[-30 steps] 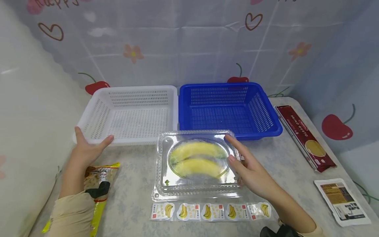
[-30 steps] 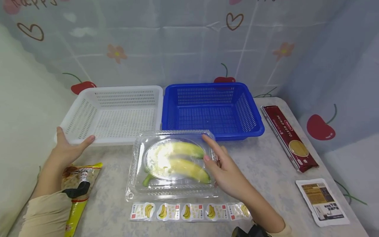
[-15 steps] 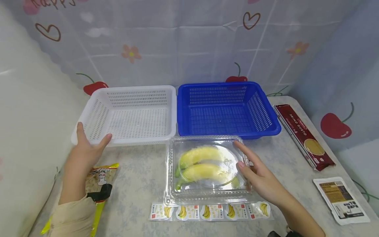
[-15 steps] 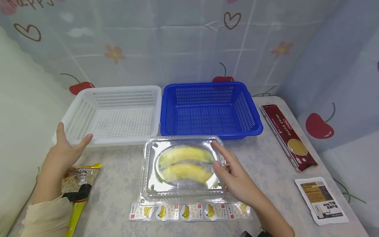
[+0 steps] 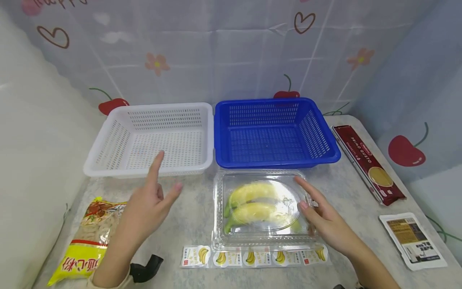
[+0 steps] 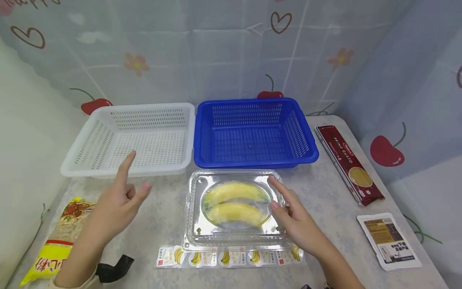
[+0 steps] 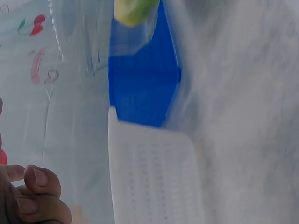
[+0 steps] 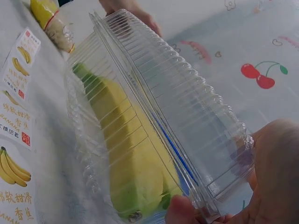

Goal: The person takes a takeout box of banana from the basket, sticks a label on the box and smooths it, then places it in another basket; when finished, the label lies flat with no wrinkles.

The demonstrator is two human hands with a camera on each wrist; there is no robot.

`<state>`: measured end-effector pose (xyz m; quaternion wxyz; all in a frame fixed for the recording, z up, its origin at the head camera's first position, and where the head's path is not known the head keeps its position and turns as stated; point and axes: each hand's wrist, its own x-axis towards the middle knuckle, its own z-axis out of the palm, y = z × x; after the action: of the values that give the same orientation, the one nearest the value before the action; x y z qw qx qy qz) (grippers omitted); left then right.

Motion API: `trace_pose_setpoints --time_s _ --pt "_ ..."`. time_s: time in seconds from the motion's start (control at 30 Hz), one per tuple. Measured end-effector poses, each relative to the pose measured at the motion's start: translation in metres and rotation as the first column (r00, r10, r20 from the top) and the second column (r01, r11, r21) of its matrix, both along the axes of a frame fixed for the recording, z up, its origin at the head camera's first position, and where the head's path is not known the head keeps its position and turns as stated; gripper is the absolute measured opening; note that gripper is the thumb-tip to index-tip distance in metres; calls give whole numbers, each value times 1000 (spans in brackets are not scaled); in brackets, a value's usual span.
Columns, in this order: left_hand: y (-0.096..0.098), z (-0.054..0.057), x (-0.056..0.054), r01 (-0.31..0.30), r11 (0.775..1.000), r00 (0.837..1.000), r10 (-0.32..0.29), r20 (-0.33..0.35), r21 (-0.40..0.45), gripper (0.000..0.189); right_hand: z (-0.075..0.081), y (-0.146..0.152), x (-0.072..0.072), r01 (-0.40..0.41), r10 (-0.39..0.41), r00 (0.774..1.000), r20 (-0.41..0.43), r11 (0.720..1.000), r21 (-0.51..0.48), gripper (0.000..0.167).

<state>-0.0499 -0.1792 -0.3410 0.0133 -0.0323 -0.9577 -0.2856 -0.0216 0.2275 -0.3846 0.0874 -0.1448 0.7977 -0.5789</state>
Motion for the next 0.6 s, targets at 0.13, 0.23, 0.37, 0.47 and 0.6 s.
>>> trace_pose_setpoints --time_s 0.13,0.23,0.37,0.47,0.6 --pt "29 -9 16 95 995 995 -94 37 -8 88 -4 5 1 2 -2 1000 -4 1000 3 58" --pt "46 -18 25 159 987 984 -159 82 2 92 -5 8 0 1 -1 1000 3 1000 9 58" --pt "64 -30 33 215 976 964 -216 157 23 98 -8 10 -1 3 -4 1000 15 1000 18 58" --pt "74 -38 37 244 969 950 -247 188 42 102 -11 12 -1 9 -9 1000 20 1000 23 57" --pt "82 -45 38 279 959 941 -285 183 56 103 -15 17 -2 12 -12 1000 25 1000 21 57"
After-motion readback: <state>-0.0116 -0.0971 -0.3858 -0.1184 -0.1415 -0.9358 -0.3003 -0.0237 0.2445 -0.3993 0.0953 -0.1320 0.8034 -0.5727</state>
